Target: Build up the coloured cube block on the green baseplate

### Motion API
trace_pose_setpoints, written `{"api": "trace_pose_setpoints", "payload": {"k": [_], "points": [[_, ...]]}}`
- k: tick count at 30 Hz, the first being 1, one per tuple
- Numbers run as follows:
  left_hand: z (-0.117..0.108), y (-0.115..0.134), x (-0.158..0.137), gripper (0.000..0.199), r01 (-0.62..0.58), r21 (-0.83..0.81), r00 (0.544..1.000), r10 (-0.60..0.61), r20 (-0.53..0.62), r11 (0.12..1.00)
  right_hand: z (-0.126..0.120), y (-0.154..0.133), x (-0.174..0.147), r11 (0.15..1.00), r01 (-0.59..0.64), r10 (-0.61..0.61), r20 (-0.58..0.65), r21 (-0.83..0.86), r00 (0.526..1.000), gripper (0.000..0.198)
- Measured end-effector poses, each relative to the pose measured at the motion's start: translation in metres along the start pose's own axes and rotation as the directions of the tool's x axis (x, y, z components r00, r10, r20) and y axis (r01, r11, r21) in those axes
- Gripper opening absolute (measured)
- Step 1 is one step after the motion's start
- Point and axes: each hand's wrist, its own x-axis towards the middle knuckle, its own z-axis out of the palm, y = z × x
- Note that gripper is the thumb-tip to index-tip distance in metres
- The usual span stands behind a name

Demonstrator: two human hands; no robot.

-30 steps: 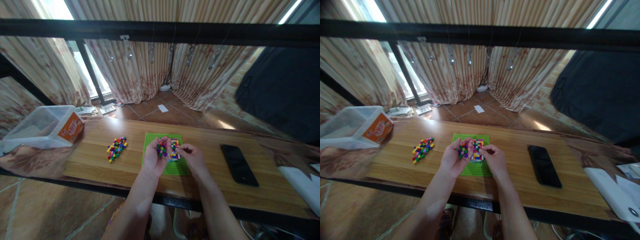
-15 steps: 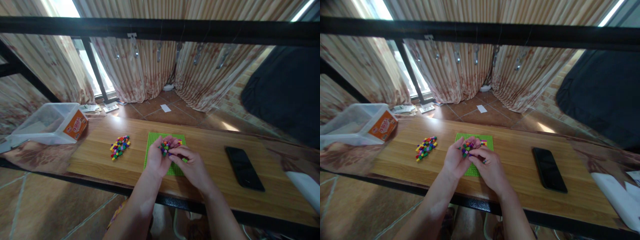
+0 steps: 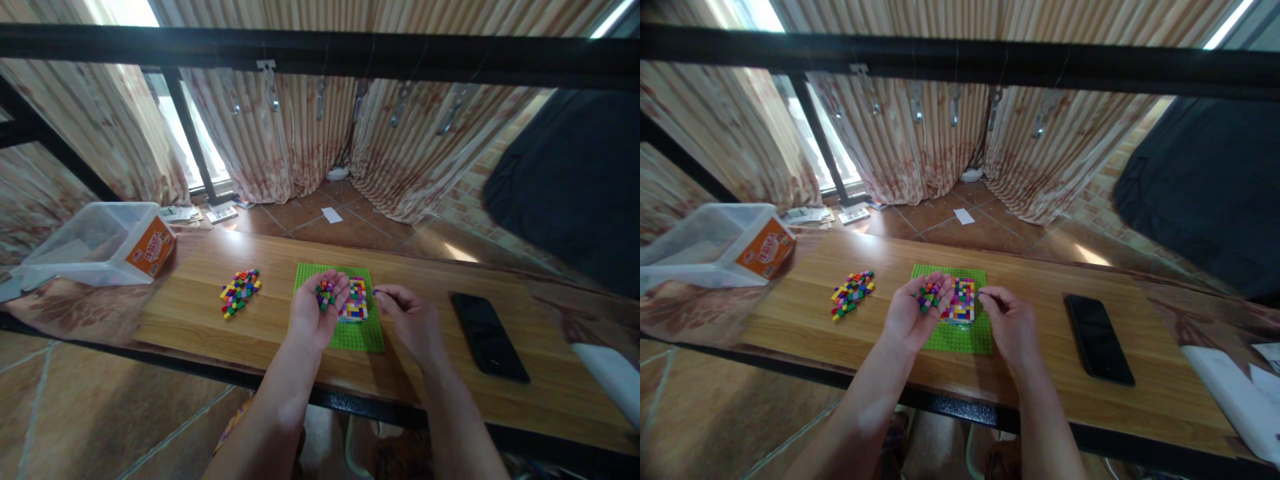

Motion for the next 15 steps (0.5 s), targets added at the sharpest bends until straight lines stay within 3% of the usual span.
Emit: {"api": "trace_pose_setpoints", "payload": {"k": [4, 15], "points": [[0.0, 0.004, 0.001, 0.017, -0.027, -0.013, 0.998, 0.026, -0.065, 1.0, -0.004, 0.011, 0.006, 0.997, -0.066, 0.065, -0.017, -0.031, 0.998, 0.02], [-0.005, 0.006, 0.0, 0.013, -0.026, 0.037, 0.999, 0.025, 0.027, 0.999, 0.008, 0.01, 0.006, 0.995, -0.084, 0.087, 0.068, -0.048, 0.994, 0.02]]}}
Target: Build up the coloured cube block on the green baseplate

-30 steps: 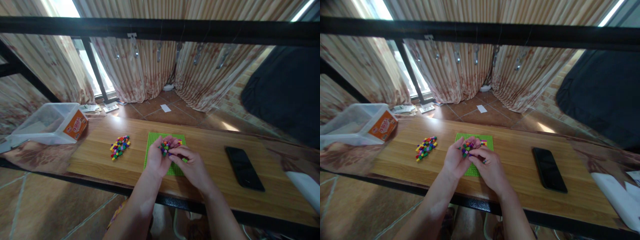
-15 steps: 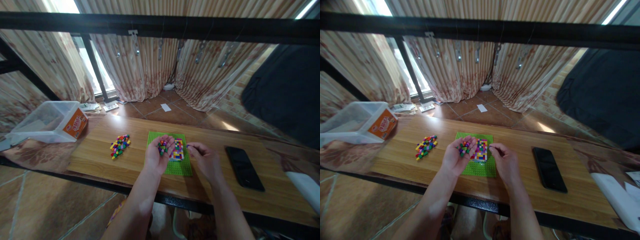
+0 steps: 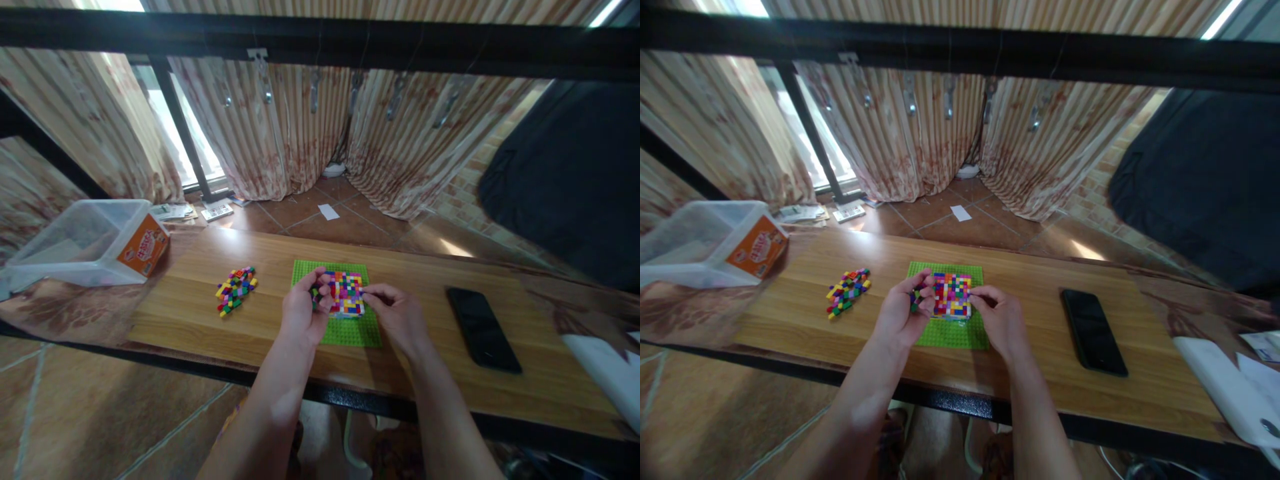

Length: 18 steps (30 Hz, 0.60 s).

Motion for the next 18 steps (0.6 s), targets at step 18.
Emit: {"api": "trace_pose_setpoints", "payload": {"k": [18], "points": [[0.0013, 0.0023, -0.0042, 0.012, 0.012, 0.024, 1.0, -0.012, 0.01, 1.0, 0.0015, 0.005, 0.0041, 0.996, -0.044, 0.047, -0.036, 0.08, 0.998, 0.026]]}}
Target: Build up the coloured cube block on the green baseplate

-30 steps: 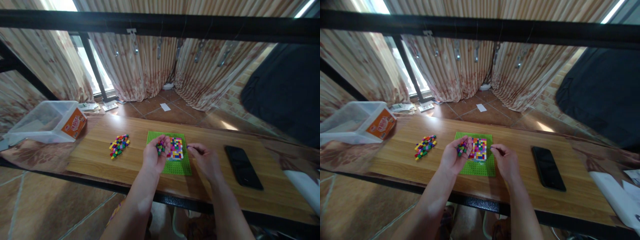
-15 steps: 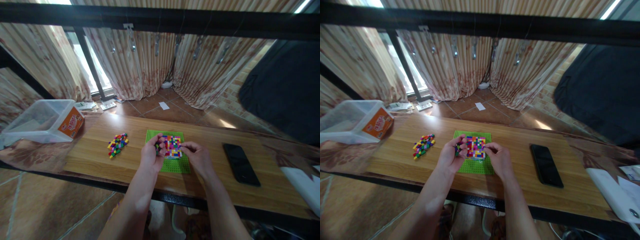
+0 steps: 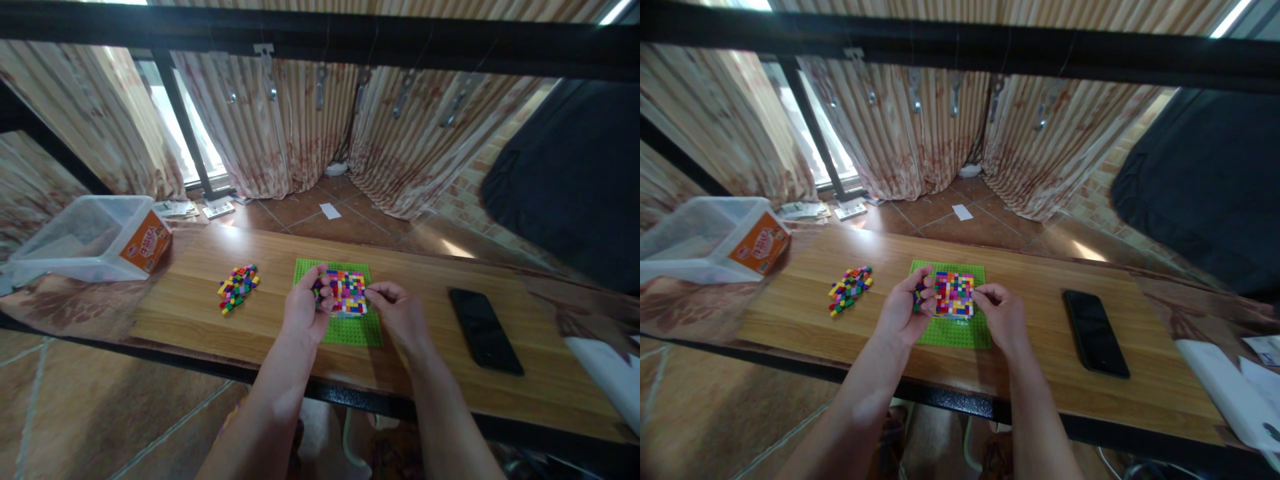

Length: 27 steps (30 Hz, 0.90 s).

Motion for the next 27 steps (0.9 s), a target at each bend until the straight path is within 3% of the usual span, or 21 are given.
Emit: {"api": "trace_pose_setpoints", "payload": {"k": [6, 15, 27], "points": [[-0.001, 0.002, 0.0, 0.019, 0.022, -0.01, 1.0, -0.022, 0.003, 1.0, 0.003, -0.001, 0.0, 0.998, -0.059, 0.06, -0.023, 0.027, 0.998, 0.033], [0.0, 0.0, 0.0, 0.015, 0.035, 0.021, 0.999, -0.035, 0.023, 0.999, 0.012, 0.011, 0.005, 0.994, -0.074, 0.078, -0.054, 0.082, 0.995, 0.037], [-0.002, -0.01, -0.001, 0.014, 0.041, 0.116, 0.989, -0.057, 0.135, 0.992, 0.021, 0.005, 0.001, 0.971, -0.073, 0.096, -0.091, 0.227, 0.991, 0.036]]}}
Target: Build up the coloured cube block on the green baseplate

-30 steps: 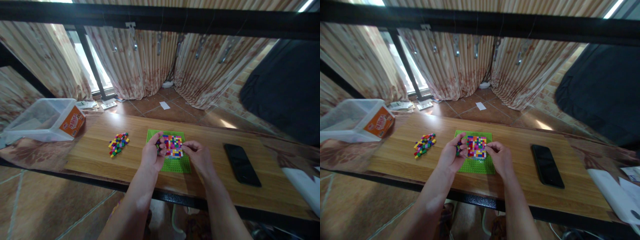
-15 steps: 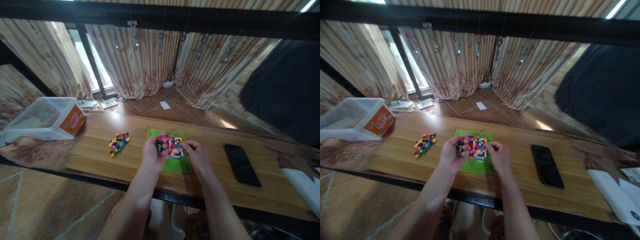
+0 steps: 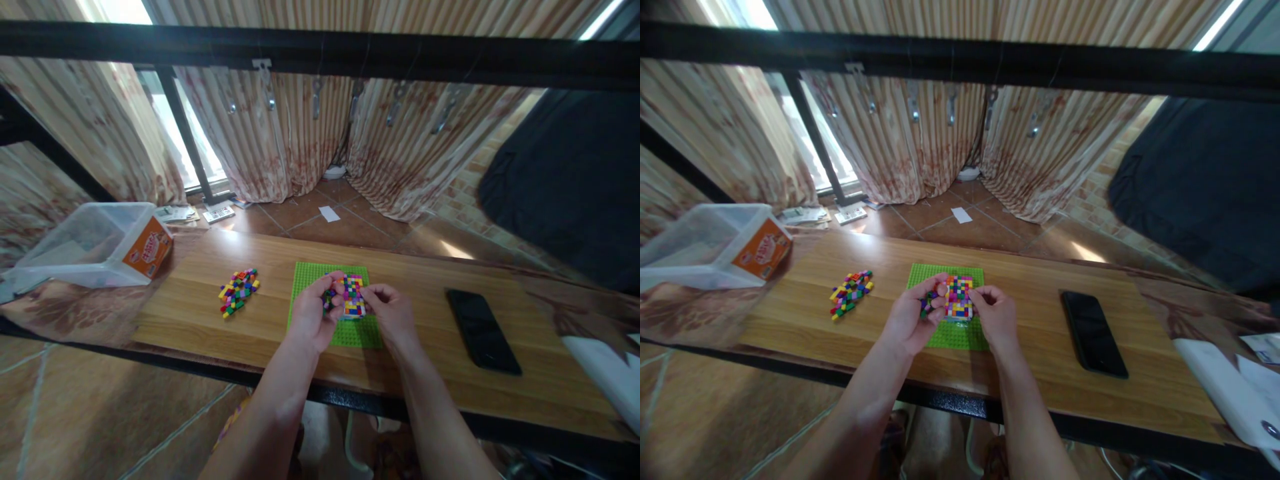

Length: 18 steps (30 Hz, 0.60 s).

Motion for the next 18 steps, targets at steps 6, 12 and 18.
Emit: {"api": "trace_pose_setpoints", "payload": {"k": [6, 12, 18], "points": [[0.0, -0.005, -0.001, 0.02, 0.018, 0.07, 1.0, -0.02, 0.022, 0.997, -0.002, 0.0, -0.003, 0.996, 0.048, -0.05, -0.022, -0.08, 0.999, 0.036], [-0.001, -0.01, 0.0, 0.037, 0.072, 0.2, 0.996, -0.079, 0.029, 0.977, -0.002, -0.02, -0.011, 0.932, 0.313, -0.317, 0.003, -0.183, 0.948, 0.027], [-0.003, -0.012, -0.001, 0.047, 0.049, 0.327, 0.995, -0.073, 0.061, 0.944, 0.005, -0.038, -0.019, 0.864, 0.487, -0.445, 0.263, -0.124, 0.856, 0.015]]}}
